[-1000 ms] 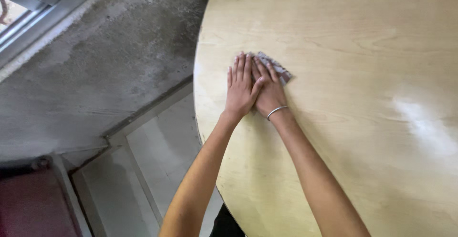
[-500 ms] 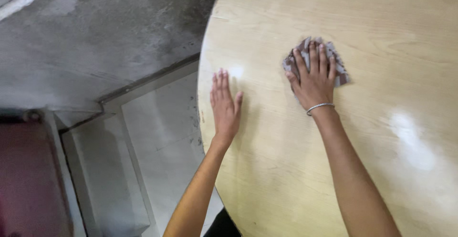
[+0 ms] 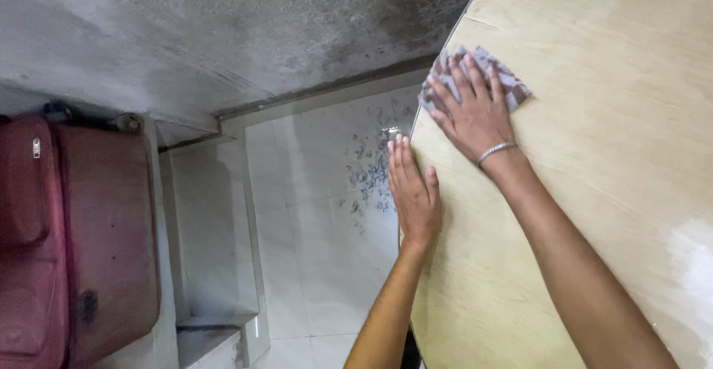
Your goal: The person wipes a large round wooden table with a cloth, using both hands to scrub the surface. They occasionally spray a red liquid from a bottle onto the table and continue wiping in circular and linear motions across the entire surface.
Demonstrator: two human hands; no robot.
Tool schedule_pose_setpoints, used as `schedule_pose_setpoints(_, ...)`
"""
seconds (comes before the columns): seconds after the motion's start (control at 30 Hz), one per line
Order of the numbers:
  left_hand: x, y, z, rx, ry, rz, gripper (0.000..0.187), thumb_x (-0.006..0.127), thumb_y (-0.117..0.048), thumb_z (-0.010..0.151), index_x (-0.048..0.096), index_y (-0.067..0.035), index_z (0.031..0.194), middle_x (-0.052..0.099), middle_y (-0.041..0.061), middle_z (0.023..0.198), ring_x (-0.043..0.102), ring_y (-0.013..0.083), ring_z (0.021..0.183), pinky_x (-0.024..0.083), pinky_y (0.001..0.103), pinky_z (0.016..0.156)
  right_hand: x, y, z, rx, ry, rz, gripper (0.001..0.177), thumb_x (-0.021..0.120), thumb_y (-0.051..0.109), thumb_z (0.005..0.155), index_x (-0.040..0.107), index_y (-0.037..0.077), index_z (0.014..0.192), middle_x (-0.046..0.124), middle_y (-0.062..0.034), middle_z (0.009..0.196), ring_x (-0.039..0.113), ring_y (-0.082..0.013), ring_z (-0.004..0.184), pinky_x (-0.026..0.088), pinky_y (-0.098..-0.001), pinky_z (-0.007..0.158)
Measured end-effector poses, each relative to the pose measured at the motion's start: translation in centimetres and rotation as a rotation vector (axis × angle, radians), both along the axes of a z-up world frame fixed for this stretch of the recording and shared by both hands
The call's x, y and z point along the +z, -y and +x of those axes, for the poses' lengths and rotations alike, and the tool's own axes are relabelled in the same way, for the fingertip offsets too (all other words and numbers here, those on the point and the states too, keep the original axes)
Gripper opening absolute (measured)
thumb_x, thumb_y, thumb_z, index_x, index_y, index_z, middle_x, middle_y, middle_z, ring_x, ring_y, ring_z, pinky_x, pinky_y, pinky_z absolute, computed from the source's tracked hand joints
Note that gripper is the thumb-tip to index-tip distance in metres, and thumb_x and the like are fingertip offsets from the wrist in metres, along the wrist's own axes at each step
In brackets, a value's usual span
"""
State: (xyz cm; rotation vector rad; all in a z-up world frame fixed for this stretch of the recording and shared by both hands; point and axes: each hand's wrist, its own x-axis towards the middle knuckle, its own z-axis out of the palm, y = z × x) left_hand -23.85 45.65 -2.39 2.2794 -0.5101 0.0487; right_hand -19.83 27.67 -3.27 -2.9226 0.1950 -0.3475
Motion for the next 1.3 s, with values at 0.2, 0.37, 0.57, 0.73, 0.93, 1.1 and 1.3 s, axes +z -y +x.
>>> schedule_pose_setpoints(0.2,-0.5,-0.1,0.0,-0.008,-0.004,-0.046,0.065,0.036,-0.037,0.110,0.027,0.001,0.161,0.028,0.021,0.169,0.020,0.0361,0.161,0.017,0.050,0.131,1.4,-1.2,-6.3,0.397,-0.026,0.113,0.062,0.040,0.054,0.099,0.042,0.030,0.155,0.030,-0.0034,0.168,0.021,-0.0208,0.156,0.015,-0.0481,0.127)
schedule_pose_setpoints(0.37,-0.2,0.0,0.2,-0.020,-0.016,-0.029,0.066,0.034,-0.041,0.110,0.027,0.000,0.162,0.031,0.019,0.169,0.021,0.0349,0.162,0.017,0.049,0.132,1.9,1.4,-1.1,0.085,-0.070,0.067,0.059,0.040,0.053,0.103,0.043,0.029,0.157,0.030,-0.0083,0.168,0.020,-0.0255,0.156,0.014,-0.0511,0.126)
schedule_pose_setpoints(0.57,-0.6,0.0,0.1,0.005,-0.015,-0.070,0.066,0.031,-0.041,0.110,0.026,-0.001,0.162,0.030,0.019,0.169,0.020,0.0360,0.161,0.016,0.050,0.131,0.6,-1.4,-1.5,0.134,0.014,-0.007,0.060,0.040,0.051,0.104,0.045,0.024,0.158,0.027,-0.0119,0.169,0.018,-0.0278,0.157,0.013,-0.0528,0.126)
schedule_pose_setpoints(0.73,-1.5,0.1,0.2,0.043,0.016,-0.135,0.068,0.029,-0.045,0.111,0.026,-0.001,0.162,0.029,0.020,0.169,0.021,0.0376,0.161,0.015,0.052,0.132,0.1,-2.6,-9.7,0.415,-0.066,0.042,0.059,0.039,0.056,0.099,0.044,0.027,0.150,0.025,-0.0040,0.169,0.018,-0.0224,0.157,0.010,-0.0472,0.129)
schedule_pose_setpoints(0.93,-1.4,-0.5,0.3,0.023,0.033,-0.197,0.070,0.028,-0.051,0.111,0.030,-0.001,0.161,0.035,0.018,0.167,0.022,0.0372,0.162,0.015,0.052,0.133,2.4,2.0,-9.1,0.116,-0.065,0.080,0.059,0.039,0.050,0.101,0.043,0.029,0.156,0.031,-0.0084,0.166,0.022,-0.0262,0.155,0.014,-0.0508,0.124)
schedule_pose_setpoints(1.1,-1.4,-1.6,-0.2,0.037,-0.052,-0.301,0.069,0.028,-0.051,0.111,0.030,-0.002,0.160,0.033,0.020,0.166,0.019,0.0372,0.161,0.016,0.051,0.131,0.9,-4.7,-6.6,0.066,0.011,0.017,0.059,0.045,0.049,0.104,0.044,0.026,0.158,0.031,-0.0128,0.169,0.022,-0.0307,0.158,0.012,-0.0537,0.127)
schedule_pose_setpoints(1.3,-1.0,-6.4,-4.3,0.149,-0.155,-0.344,0.061,0.027,-0.043,0.111,0.035,-0.005,0.158,0.035,0.018,0.166,0.021,0.0350,0.159,0.016,0.050,0.128,-0.7,-9.8,-13.7,0.456,-0.005,0.014,0.061,0.046,0.054,0.097,0.042,0.030,0.154,0.032,-0.0051,0.167,0.023,-0.0248,0.156,0.012,-0.0484,0.128)
